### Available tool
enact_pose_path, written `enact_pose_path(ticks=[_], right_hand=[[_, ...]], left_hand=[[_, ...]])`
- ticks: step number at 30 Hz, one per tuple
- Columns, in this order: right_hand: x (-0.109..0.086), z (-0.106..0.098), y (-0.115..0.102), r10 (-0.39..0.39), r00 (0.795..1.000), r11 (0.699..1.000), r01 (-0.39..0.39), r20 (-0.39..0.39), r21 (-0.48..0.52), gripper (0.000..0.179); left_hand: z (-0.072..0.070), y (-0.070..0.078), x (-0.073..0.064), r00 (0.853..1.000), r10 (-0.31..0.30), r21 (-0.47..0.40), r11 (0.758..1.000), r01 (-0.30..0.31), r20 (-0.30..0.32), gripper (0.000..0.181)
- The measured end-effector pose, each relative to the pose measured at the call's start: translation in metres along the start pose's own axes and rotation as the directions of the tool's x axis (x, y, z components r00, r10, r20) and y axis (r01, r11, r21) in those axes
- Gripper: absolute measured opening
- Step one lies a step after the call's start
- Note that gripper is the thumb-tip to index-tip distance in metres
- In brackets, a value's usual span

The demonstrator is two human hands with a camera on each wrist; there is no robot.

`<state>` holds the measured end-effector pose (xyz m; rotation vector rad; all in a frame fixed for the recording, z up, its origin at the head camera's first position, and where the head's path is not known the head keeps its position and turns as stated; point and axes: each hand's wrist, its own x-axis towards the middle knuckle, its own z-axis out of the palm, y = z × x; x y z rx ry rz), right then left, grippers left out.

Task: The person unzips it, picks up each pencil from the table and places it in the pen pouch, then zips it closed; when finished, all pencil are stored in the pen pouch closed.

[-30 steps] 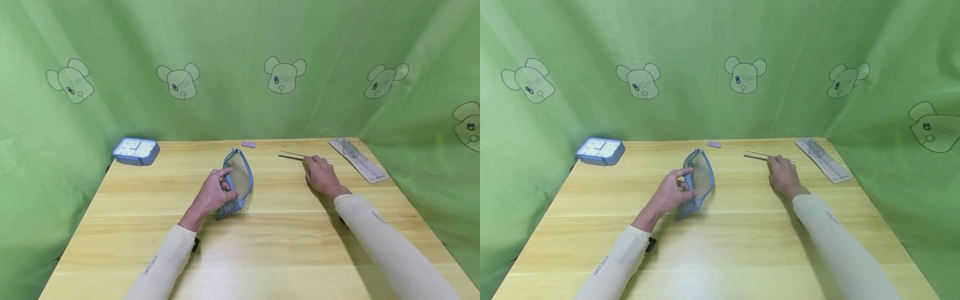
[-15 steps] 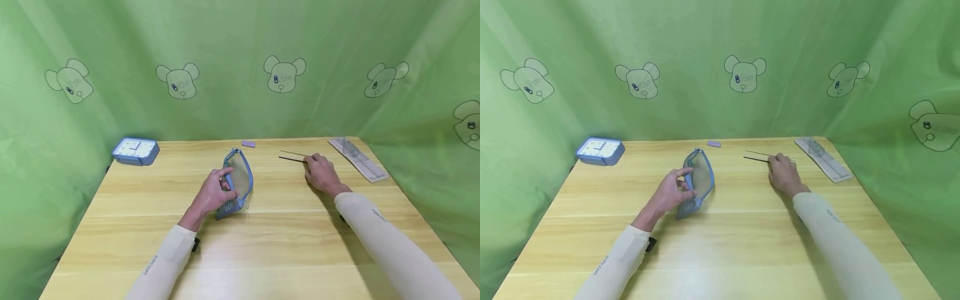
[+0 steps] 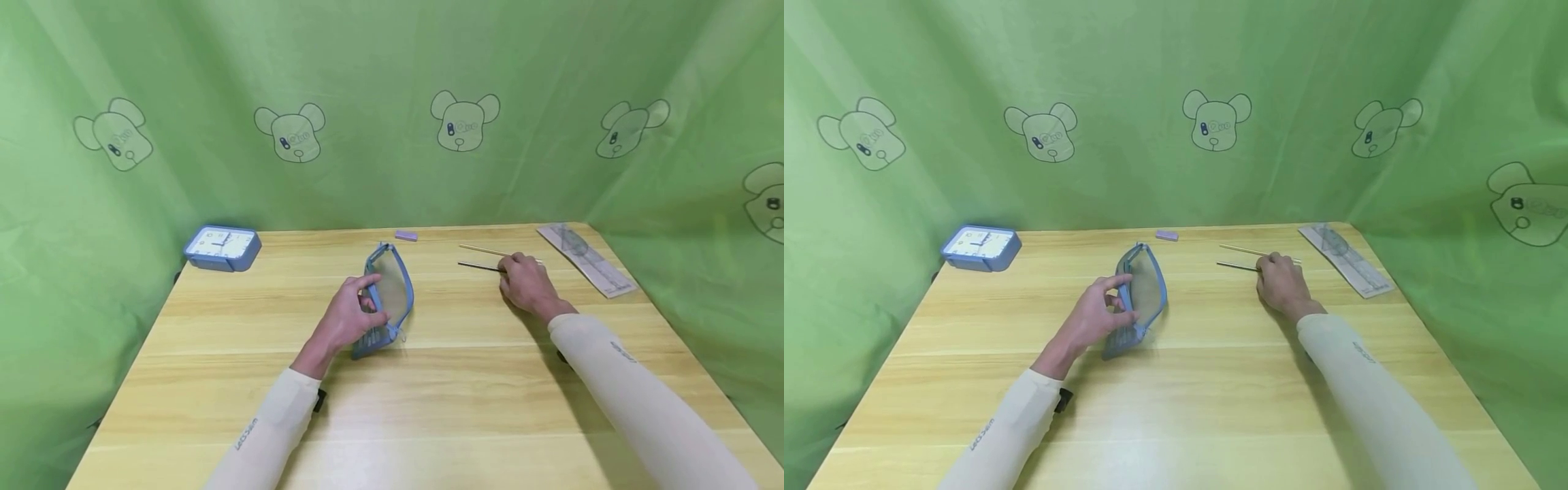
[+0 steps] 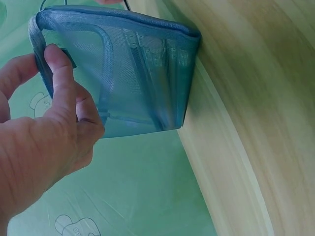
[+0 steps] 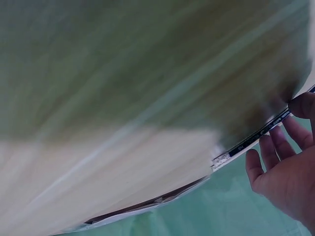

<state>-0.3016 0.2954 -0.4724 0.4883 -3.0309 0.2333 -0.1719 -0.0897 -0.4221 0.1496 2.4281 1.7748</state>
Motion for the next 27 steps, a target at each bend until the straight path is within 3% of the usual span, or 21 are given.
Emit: enact_pose_path(ticks=[6,13,20,27], right_hand=[[-0.006,0.001,-0.008,-0.042,0.999,0.997,0.042,0.002,0.069,0.027],[-0.022,-0.006,-0.046,-0.076,0.995,0.979,0.062,0.066,0.195,0.044],[-0.034,-0.003,-0.077,-0.022,0.994,0.951,-0.012,0.109,0.308,0.035],[-0.038,0.0,-0.089,0.045,0.993,0.935,-0.079,0.106,0.347,0.033]], left_hand=[[0.0,-0.001,0.0,1.0,0.002,0.005,1.0,-0.002,-0.004,0.08],[-0.001,-0.001,0.002,1.0,-0.004,0.011,1.0,0.004,0.001,0.081],[-0.002,-0.002,0.001,1.0,0.008,0.015,1.0,-0.008,0.002,0.079],[-0.001,0.0,0.001,1.0,0.007,0.012,1.0,-0.007,0.004,0.08]])
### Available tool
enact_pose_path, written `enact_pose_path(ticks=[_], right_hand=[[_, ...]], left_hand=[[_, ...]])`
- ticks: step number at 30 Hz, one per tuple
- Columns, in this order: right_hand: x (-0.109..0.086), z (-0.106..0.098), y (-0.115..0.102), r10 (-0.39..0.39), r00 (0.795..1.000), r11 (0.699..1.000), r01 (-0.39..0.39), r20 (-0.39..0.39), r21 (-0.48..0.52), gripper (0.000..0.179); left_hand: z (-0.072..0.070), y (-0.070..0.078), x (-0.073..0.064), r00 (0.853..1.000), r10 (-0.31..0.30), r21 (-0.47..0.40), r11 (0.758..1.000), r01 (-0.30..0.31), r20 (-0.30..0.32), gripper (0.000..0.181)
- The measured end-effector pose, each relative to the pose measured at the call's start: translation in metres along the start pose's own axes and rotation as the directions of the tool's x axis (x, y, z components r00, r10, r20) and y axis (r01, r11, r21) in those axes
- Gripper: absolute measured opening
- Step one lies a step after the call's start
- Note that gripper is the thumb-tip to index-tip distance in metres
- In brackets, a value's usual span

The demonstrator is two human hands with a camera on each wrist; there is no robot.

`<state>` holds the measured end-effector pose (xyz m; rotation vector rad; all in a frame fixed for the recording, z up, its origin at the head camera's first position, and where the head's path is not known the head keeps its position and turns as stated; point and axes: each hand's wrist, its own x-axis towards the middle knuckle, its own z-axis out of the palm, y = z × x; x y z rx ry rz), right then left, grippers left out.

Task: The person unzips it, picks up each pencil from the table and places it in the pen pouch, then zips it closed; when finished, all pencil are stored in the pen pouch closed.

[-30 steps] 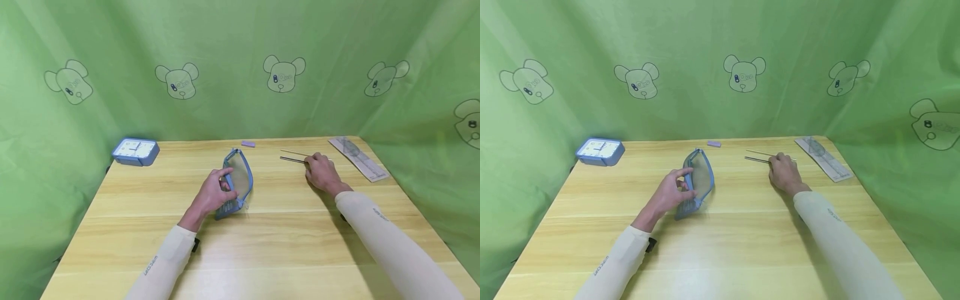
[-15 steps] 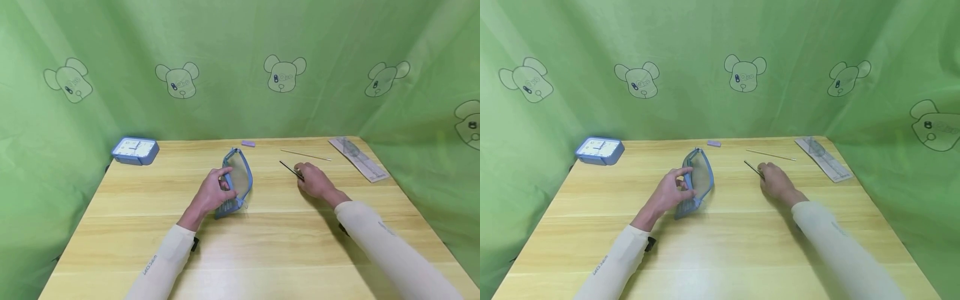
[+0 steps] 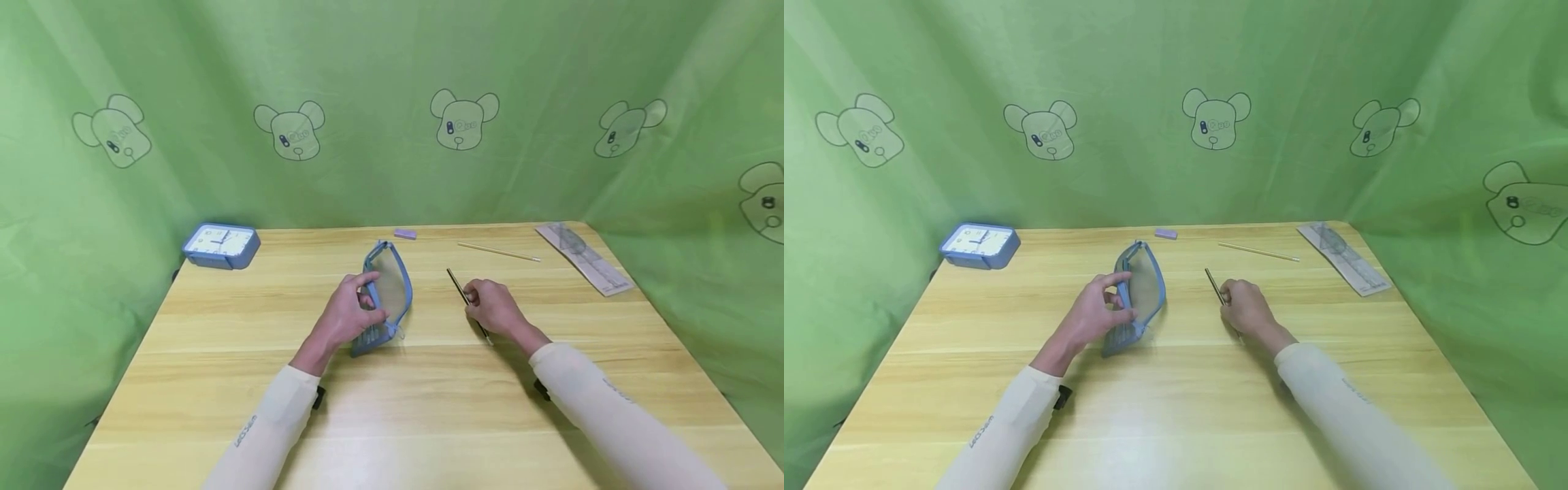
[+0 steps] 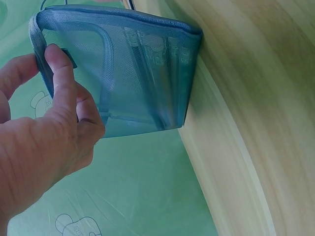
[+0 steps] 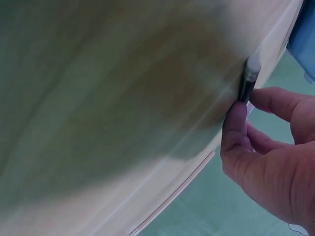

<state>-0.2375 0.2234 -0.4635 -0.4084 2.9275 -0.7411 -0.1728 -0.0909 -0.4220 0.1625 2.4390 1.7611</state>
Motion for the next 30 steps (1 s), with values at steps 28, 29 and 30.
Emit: enact_pose_path(ticks=[28,29,30], right_hand=[[-0.005,-0.015,-0.058,0.214,0.965,0.686,-0.259,0.152,0.679,0.042],[-0.006,-0.018,-0.064,0.205,0.965,0.66,-0.259,0.162,0.705,0.044],[-0.007,-0.02,-0.07,0.193,0.966,0.64,-0.256,0.171,0.725,0.045]], left_hand=[[0.0,0.001,0.0,1.0,-0.013,0.001,1.0,0.013,0.003,0.081],[0.0,0.001,0.0,1.0,-0.012,0.001,1.0,0.012,0.002,0.081],[0.0,0.001,-0.001,1.0,-0.01,0.0,1.0,0.01,0.002,0.081]])
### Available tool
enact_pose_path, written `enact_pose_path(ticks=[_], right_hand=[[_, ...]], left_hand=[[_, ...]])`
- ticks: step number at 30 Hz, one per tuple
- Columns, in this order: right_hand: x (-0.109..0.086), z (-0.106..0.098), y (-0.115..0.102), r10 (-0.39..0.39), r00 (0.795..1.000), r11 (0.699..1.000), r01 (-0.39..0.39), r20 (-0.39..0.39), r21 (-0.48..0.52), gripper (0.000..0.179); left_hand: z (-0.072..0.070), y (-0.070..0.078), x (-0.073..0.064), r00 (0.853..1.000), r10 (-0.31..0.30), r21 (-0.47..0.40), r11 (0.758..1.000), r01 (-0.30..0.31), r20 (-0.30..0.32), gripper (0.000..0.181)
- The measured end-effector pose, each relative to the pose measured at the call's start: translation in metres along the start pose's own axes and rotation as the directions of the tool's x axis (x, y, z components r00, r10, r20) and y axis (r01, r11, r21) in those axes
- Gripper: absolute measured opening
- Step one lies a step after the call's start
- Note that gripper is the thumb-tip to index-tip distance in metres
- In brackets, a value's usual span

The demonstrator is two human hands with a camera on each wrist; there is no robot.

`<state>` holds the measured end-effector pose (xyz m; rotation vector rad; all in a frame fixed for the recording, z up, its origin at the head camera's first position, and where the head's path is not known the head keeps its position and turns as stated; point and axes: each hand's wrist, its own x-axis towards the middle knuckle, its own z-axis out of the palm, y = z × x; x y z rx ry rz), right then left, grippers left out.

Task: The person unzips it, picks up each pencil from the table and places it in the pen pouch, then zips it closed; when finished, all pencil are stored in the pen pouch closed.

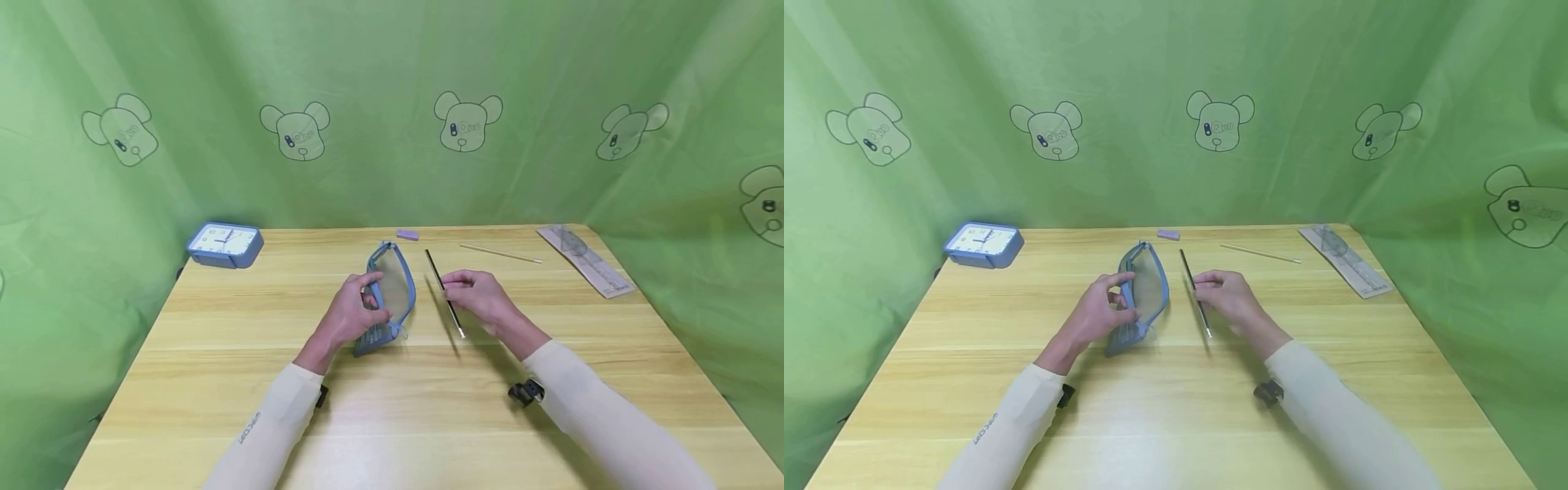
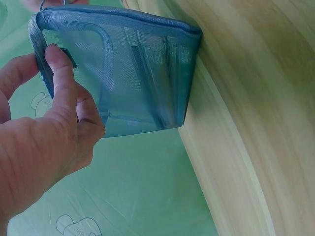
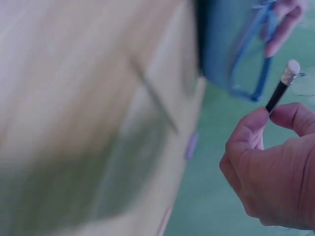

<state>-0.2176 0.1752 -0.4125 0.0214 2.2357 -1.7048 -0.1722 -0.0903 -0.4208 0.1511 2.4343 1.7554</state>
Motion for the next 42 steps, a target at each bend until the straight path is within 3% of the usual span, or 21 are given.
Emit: enact_pose_path(ticks=[5,10,15,21,28,35,42], right_hand=[[-0.005,0.019,-0.017,-0.012,0.996,0.998,0.008,0.085,0.055,0.048],[0.002,0.041,-0.024,0.022,0.993,0.999,-0.026,0.112,0.03,0.042],[0.012,0.059,-0.032,0.057,0.996,0.998,-0.057,0.062,-0.009,0.038],[0.024,0.077,-0.034,0.045,0.998,0.997,-0.048,-0.044,-0.062,0.03],[0.027,0.095,-0.034,0.02,0.988,0.983,-0.047,-0.15,-0.178,0.025],[0.029,0.098,-0.035,0.011,0.988,0.989,-0.034,-0.156,-0.144,0.021],[0.023,0.094,-0.028,-0.066,0.989,0.969,0.03,-0.135,-0.247,0.02]], left_hand=[[0.002,-0.001,-0.001,1.0,0.011,0.013,1.0,-0.011,0.001,0.082],[0.004,-0.002,-0.001,1.0,0.023,0.033,0.999,-0.023,0.006,0.082],[0.007,-0.003,-0.002,0.999,0.03,0.028,0.999,-0.031,0.021,0.08],[0.011,-0.003,-0.003,0.997,0.046,0.004,0.999,-0.046,0.068,0.079],[0.012,-0.004,-0.002,0.997,0.055,0.0,0.998,-0.055,0.05,0.081],[0.012,-0.004,0.0,0.999,0.045,-0.006,0.999,-0.045,-0.006,0.08],[0.01,-0.004,0.002,0.998,0.018,-0.057,0.998,-0.021,-0.059,0.079]])
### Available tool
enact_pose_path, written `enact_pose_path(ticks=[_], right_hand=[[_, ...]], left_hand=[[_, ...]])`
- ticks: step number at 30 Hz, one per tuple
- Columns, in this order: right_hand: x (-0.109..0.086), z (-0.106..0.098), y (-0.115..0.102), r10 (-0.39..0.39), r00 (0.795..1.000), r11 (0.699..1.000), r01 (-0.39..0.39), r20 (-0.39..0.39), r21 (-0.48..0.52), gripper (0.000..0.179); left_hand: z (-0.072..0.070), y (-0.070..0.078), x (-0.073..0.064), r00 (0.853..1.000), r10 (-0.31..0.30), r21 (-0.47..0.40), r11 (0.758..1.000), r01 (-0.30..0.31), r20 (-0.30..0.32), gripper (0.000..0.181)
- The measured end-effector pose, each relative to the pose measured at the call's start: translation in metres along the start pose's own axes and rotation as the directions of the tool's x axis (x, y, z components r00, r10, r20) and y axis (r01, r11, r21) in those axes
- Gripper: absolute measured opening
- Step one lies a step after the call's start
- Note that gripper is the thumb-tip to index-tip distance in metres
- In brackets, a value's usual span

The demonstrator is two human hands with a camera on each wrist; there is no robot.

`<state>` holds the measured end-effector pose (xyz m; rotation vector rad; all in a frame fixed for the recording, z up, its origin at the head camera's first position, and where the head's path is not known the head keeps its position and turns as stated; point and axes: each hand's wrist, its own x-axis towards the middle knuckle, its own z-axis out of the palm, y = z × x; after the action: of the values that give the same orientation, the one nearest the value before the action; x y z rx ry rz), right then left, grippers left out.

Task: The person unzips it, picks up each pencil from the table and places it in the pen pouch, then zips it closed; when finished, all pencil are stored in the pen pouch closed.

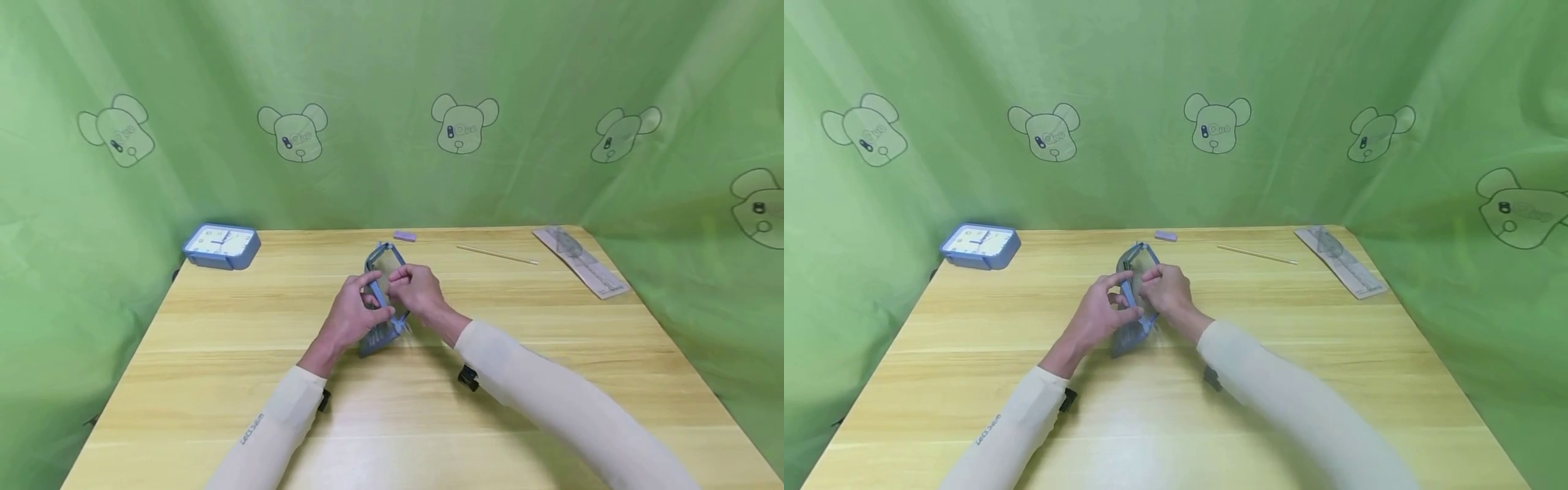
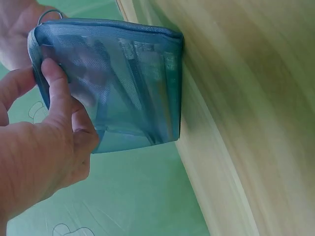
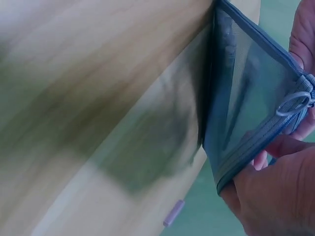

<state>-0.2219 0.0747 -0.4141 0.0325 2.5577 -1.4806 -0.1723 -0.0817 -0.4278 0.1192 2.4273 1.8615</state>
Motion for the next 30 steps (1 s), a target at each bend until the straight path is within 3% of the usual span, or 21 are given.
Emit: enact_pose_path(ticks=[7,12,15,20,23,26,30], right_hand=[[-0.006,-0.021,0.001,-0.162,0.986,0.986,0.164,0.038,-0.042,0.019],[0.015,-0.056,0.025,-0.281,0.96,0.946,0.278,0.008,-0.17,0.022],[0.042,-0.087,0.056,-0.31,0.951,0.911,0.297,0.0,-0.286,0.03],[0.077,-0.14,0.116,-0.307,0.951,0.846,0.253,-0.041,-0.469,0.043],[0.087,-0.161,0.143,-0.356,0.932,0.777,0.257,-0.064,-0.575,0.046],[0.093,-0.175,0.16,-0.401,0.914,0.709,0.264,-0.067,-0.654,0.049],[0.099,-0.19,0.166,-0.389,0.921,0.682,0.273,-0.021,-0.679,0.054]], left_hand=[[-0.006,0.002,0.002,0.999,-0.03,-0.046,0.999,0.029,-0.018,0.079],[-0.01,0.003,0.003,0.999,-0.042,-0.059,0.997,0.041,-0.012,0.081],[-0.011,0.003,0.003,0.999,-0.045,-0.055,0.997,0.045,-0.003,0.081],[-0.011,0.002,0.002,0.999,-0.049,-0.049,0.998,0.05,0.014,0.081],[-0.011,0.0,0.002,0.999,-0.052,-0.047,0.998,0.053,0.015,0.08],[-0.012,-0.001,0.002,0.999,-0.044,-0.046,0.998,0.045,0.022,0.08],[-0.013,-0.001,0.001,0.999,-0.038,-0.04,0.998,0.039,0.032,0.08]])
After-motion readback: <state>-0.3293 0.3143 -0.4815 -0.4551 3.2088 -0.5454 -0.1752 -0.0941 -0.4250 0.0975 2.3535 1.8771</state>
